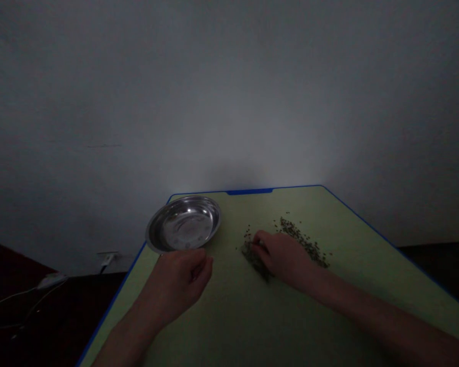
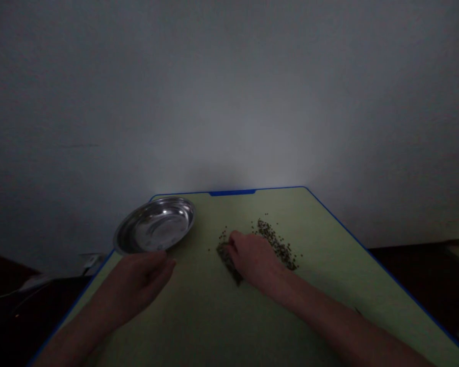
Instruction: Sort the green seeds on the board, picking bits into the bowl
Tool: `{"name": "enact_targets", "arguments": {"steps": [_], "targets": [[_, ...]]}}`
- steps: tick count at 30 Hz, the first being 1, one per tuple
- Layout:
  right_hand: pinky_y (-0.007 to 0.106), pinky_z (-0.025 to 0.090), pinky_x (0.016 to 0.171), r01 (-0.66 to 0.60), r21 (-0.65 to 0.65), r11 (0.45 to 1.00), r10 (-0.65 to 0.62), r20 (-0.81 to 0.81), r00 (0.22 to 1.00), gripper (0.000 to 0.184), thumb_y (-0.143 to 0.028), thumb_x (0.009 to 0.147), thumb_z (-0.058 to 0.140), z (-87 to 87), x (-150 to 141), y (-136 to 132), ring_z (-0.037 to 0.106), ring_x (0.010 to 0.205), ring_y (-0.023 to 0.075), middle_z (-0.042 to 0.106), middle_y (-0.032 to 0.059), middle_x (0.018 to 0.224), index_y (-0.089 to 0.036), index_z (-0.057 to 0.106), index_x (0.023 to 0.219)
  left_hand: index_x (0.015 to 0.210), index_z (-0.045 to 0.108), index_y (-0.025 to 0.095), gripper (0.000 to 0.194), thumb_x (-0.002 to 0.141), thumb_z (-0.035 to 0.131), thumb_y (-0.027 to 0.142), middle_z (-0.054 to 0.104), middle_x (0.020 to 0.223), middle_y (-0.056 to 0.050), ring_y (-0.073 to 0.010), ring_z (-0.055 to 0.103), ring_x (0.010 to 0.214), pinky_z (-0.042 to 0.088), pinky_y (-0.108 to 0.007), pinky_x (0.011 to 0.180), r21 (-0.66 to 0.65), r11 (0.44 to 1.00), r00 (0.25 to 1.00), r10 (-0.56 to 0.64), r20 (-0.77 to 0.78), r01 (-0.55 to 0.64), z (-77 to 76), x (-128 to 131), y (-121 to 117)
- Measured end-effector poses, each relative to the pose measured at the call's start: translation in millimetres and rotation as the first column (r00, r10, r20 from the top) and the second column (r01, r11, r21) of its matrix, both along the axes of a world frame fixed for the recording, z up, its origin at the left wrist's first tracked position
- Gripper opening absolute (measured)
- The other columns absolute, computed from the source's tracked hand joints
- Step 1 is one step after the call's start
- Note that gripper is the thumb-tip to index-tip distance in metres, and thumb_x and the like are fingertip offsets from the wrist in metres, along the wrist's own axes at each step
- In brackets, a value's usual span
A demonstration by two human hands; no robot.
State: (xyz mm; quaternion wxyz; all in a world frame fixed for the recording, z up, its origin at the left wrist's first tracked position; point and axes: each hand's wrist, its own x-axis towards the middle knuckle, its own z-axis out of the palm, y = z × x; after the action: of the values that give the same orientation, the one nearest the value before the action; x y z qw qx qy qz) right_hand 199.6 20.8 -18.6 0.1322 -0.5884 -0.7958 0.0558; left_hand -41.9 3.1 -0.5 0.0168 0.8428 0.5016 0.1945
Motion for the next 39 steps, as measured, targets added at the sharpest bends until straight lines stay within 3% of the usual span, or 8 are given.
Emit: {"name": "enact_targets", "arguments": {"steps": [6,13,16,20,25,30,35,39], "targets": [[0.032,0.041,0.062,0.091,-0.002,0.996,-0.09,-0.065,0.994,0.019,-0.029,0.091,0.049,-4.9,45,11,0.066,0.072,0.0223,0.072,0.0077,0.078,-0.019,0.065,0.089,0.053,0.04,0.017,0.04,0.089,0.034,0.036,0.042,0.046,0.003,-0.0097,0.044,0.043,0.021,-0.023,0.048,-0.051,0.998,0.999,0.021,-0.03,-0.023,0.4,0,2],[0.031,0.051,0.063,0.18,-0.093,0.979,-0.192,-0.152,0.969,0.026,-0.039,0.096,0.05,17.9,105,38,0.062,0.065,0.0127,0.066,0.0013,0.086,-0.016,0.062,0.102,0.054,0.038,0.018,0.04,0.088,0.032,0.038,0.041,0.047,0.002,-0.0109,0.045,0.045,0.022,-0.024,0.05,-0.082,0.996,0.999,0.03,-0.034,-0.033,-1.8,0,3],[0.035,0.054,0.071,0.285,-0.146,0.947,-0.303,-0.124,0.945,0.026,-0.036,0.094,0.055,18.7,143,60,0.064,0.081,0.0161,0.066,0.0052,0.103,-0.017,0.061,0.11,0.054,0.038,0.018,0.04,0.088,0.031,0.038,0.043,0.048,0.001,-0.0115,0.045,0.047,0.022,-0.025,0.05,-0.096,0.994,0.998,0.041,-0.04,-0.045,-1.7,0,3],[0.04,0.054,0.078,0.371,-0.207,0.905,-0.392,-0.074,0.917,0.029,-0.034,0.093,0.057,3.9,173,84,0.063,0.093,0.0201,0.062,0.0076,0.117,-0.018,0.059,0.117,0.055,0.038,0.018,0.04,0.089,0.031,0.039,0.044,0.05,0.001,-0.0117,0.046,0.048,0.021,-0.026,0.051,-0.118,0.991,0.997,0.054,-0.052,-0.06,-1.8,1,4],[0.042,0.053,0.08,0.375,-0.218,0.901,-0.395,-0.053,0.917,0.031,-0.034,0.092,0.058,-12.7,172,110,0.063,0.097,0.0215,0.061,0.0081,0.12,-0.019,0.058,0.119,0.057,0.039,0.018,0.037,0.088,0.031,0.037,0.047,0.052,0.001,-0.012,0.047,0.05,0.022,-0.026,0.052,-0.195,0.978,0.995,0.061,-0.076,-0.075,-1.3,1,3],[0.042,0.052,0.082,0.363,-0.191,0.912,-0.38,-0.062,0.923,0.03,-0.034,0.093,0.057,-13.3,158,144,0.062,0.098,0.0214,0.06,0.0082,0.121,-0.02,0.059,0.119,0.058,0.039,0.018,0.038,0.089,0.029,0.037,0.046,0.054,0.001,-0.0121,0.046,0.052,0.023,-0.027,0.052,-0.211,0.974,0.994,0.066,-0.083,-0.082,-2.0,1,2],[0.043,0.052,0.082,0.301,-0.2,0.933,-0.322,-0.084,0.943,0.031,-0.033,0.093,0.058,-12.0,139,173,0.062,0.098,0.0217,0.06,0.0085,0.122,-0.019,0.058,0.12,0.056,0.04,0.018,0.039,0.09,0.031,0.035,0.045,0.051,0.002,-0.01,0.043,0.048,0.021,-0.027,0.051,-0.154,0.986,0.996,0.048,-0.077,-0.059,-7.2,-2,1],[0.043,0.053,0.081,0.197,-0.219,0.956,-0.225,-0.111,0.968,0.032,-0.033,0.092,0.058,-12.6,121,178,0.062,0.098,0.0219,0.06,0.0083,0.121,-0.019,0.058,0.12,0.055,0.041,0.017,0.039,0.09,0.035,0.033,0.046,0.05,0.002,-0.0093,0.043,0.047,0.02,-0.027,0.05,-0.118,0.992,0.997,0.035,-0.07,-0.043,-8.7,-3,1]]}}
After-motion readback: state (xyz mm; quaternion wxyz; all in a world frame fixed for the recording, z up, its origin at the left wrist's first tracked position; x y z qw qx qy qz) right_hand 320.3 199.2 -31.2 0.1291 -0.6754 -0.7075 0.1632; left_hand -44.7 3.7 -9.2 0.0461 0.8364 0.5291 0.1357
